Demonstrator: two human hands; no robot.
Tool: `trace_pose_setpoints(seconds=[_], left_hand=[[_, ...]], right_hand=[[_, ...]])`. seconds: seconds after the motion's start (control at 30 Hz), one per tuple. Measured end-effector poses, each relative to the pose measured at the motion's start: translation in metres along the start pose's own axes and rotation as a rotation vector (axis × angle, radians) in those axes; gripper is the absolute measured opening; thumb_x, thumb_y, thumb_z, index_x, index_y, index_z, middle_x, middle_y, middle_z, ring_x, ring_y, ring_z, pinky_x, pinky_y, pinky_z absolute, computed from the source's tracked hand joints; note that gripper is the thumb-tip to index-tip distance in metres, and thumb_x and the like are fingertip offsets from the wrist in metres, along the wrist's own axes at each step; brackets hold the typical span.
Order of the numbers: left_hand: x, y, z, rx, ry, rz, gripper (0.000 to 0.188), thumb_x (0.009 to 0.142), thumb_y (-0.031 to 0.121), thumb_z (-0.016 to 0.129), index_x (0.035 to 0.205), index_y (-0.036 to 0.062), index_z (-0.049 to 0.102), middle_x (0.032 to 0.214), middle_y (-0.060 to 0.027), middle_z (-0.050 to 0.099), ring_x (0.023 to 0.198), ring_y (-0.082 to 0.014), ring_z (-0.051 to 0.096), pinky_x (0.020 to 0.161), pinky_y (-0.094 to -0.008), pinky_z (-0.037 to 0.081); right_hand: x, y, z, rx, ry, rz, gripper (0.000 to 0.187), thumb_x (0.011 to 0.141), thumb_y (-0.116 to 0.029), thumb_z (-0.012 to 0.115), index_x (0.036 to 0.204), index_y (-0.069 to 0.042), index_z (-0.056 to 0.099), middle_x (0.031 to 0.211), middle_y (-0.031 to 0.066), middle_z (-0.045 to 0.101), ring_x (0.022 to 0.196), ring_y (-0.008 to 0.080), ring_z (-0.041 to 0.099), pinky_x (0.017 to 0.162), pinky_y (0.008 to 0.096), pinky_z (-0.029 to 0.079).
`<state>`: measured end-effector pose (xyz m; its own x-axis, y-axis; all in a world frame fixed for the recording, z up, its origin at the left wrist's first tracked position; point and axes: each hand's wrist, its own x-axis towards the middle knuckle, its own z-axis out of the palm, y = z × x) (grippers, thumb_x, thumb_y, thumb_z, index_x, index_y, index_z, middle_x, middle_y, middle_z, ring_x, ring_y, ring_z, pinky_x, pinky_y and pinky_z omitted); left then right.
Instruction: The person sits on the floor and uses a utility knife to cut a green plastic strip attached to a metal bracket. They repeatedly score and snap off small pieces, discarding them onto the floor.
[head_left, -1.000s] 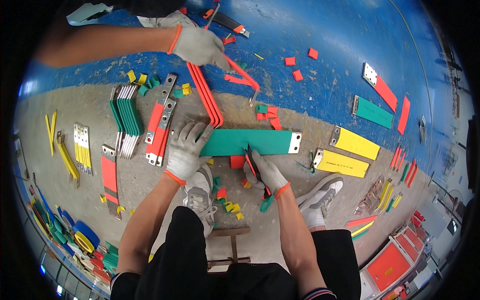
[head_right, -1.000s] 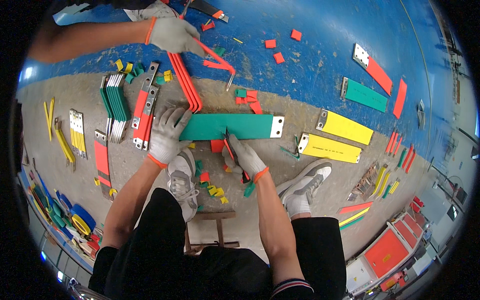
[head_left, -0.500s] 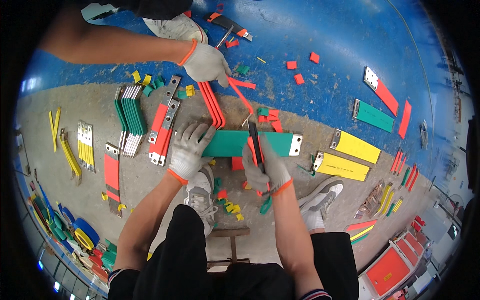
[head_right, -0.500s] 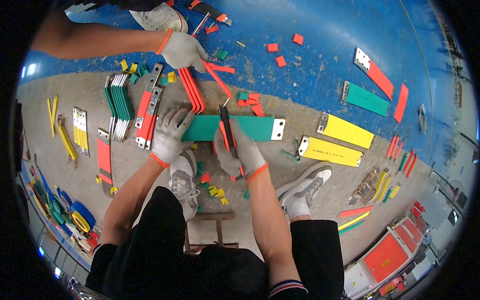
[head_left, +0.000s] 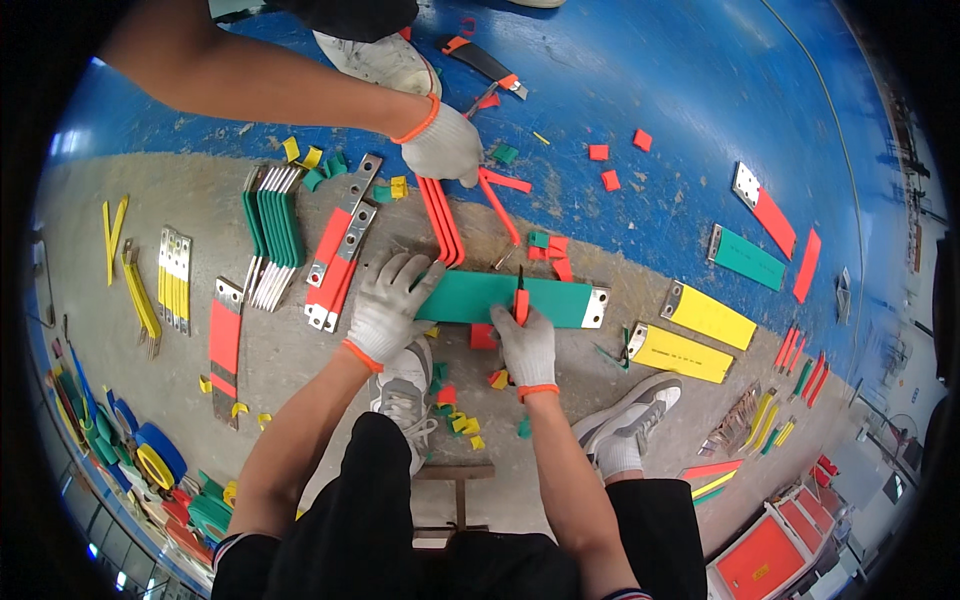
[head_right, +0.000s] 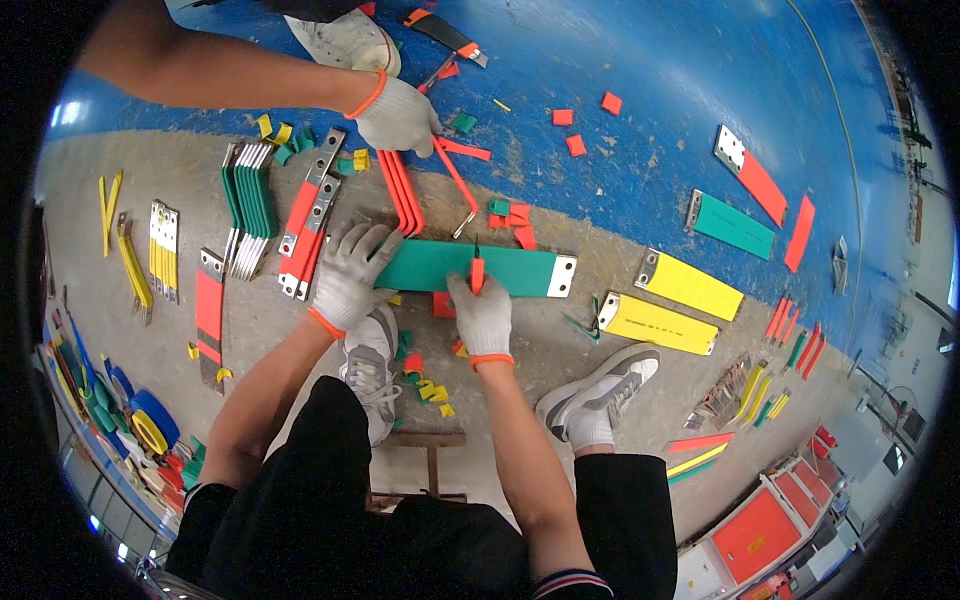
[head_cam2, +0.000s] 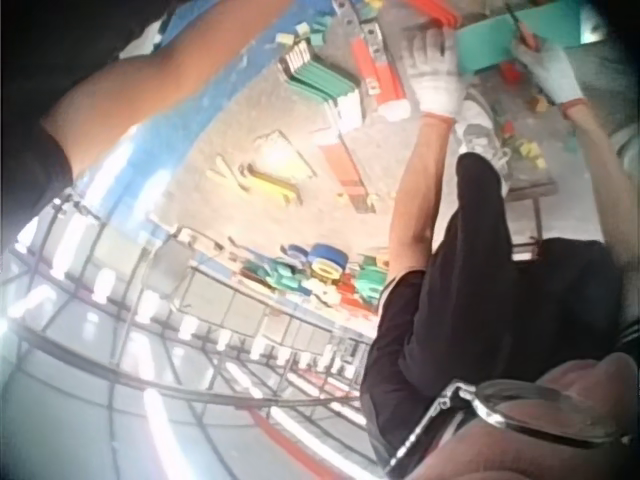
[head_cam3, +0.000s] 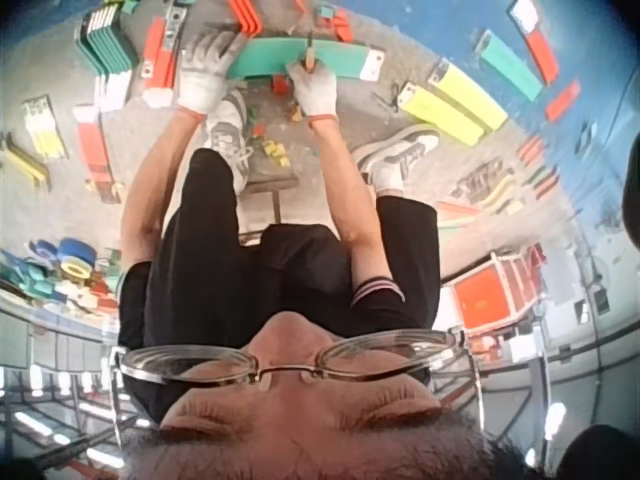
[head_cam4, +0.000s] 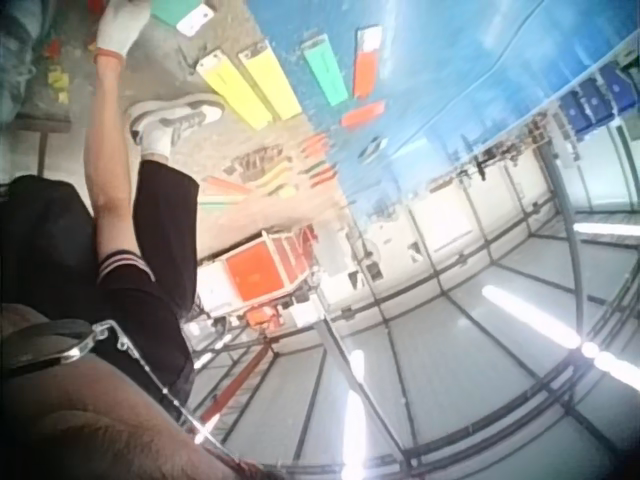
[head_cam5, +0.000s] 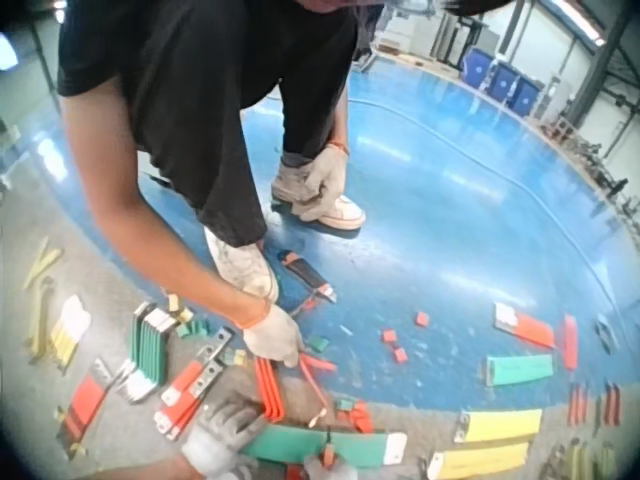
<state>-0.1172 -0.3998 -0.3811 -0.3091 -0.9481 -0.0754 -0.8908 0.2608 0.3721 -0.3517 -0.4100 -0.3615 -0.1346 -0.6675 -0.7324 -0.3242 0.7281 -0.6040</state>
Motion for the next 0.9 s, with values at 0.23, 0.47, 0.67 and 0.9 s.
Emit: trace_pose_setpoints(seconds=[0.23, 0.47, 0.67, 0.9], left_hand=[[0.005, 0.002, -0.001, 0.001, 0.004, 0.007, 0.102, 0.054, 0.031, 0.096, 0.148, 0.0203, 0.057, 0.144, -0.0076, 0.057, 0.135, -0.0328, 0.052, 0.117, -0.053, 0.039], [0.002, 0.0, 0.003, -0.034, -0.011, -0.007, 0.099, 0.057, 0.031, 0.096, 0.147, 0.0202, 0.057, 0.144, -0.008, 0.057, 0.137, -0.033, 0.052, 0.119, -0.0552, 0.037], [0.002, -0.001, 0.0, -0.019, 0.003, 0.013, 0.095, 0.059, 0.03, 0.095, 0.146, 0.0182, 0.057, 0.139, -0.0091, 0.061, 0.134, -0.0333, 0.055, 0.119, -0.0571, 0.038], [0.002, -0.003, -0.001, -0.047, 0.045, 0.03, 0.092, 0.058, 0.027, 0.095, 0.142, 0.0175, 0.059, 0.136, -0.0096, 0.062, 0.131, -0.0328, 0.057, 0.118, -0.057, 0.04]], right_hand=[[0.022, 0.011, 0.024, 0.221, 0.111, -0.017, 0.031, 0.098, -0.022, 0.069, 0.081, 0.003, 0.062, 0.066, 0.0109, 0.065, 0.054, 0.0205, 0.059, 0.055, 0.0379, 0.049], [0.016, -0.022, 0.03, 0.588, 0.104, 0.131, 0.026, 0.096, -0.015, 0.065, 0.077, 0.002, 0.061, 0.063, 0.0063, 0.058, 0.044, 0.0157, 0.05, 0.04, 0.0345, 0.048], [0.024, -0.045, 0.038, 0.674, 0.111, 0.147, 0.026, 0.094, -0.013, 0.064, 0.073, 0.0, 0.06, 0.064, 0.0063, 0.058, 0.046, 0.016, 0.051, 0.041, 0.0353, 0.048], [0.028, -0.048, 0.044, 0.679, 0.15, 0.144, 0.026, 0.092, -0.013, 0.064, 0.071, 0.0, 0.057, 0.064, 0.0074, 0.057, 0.046, 0.0175, 0.051, 0.042, 0.0366, 0.049]])
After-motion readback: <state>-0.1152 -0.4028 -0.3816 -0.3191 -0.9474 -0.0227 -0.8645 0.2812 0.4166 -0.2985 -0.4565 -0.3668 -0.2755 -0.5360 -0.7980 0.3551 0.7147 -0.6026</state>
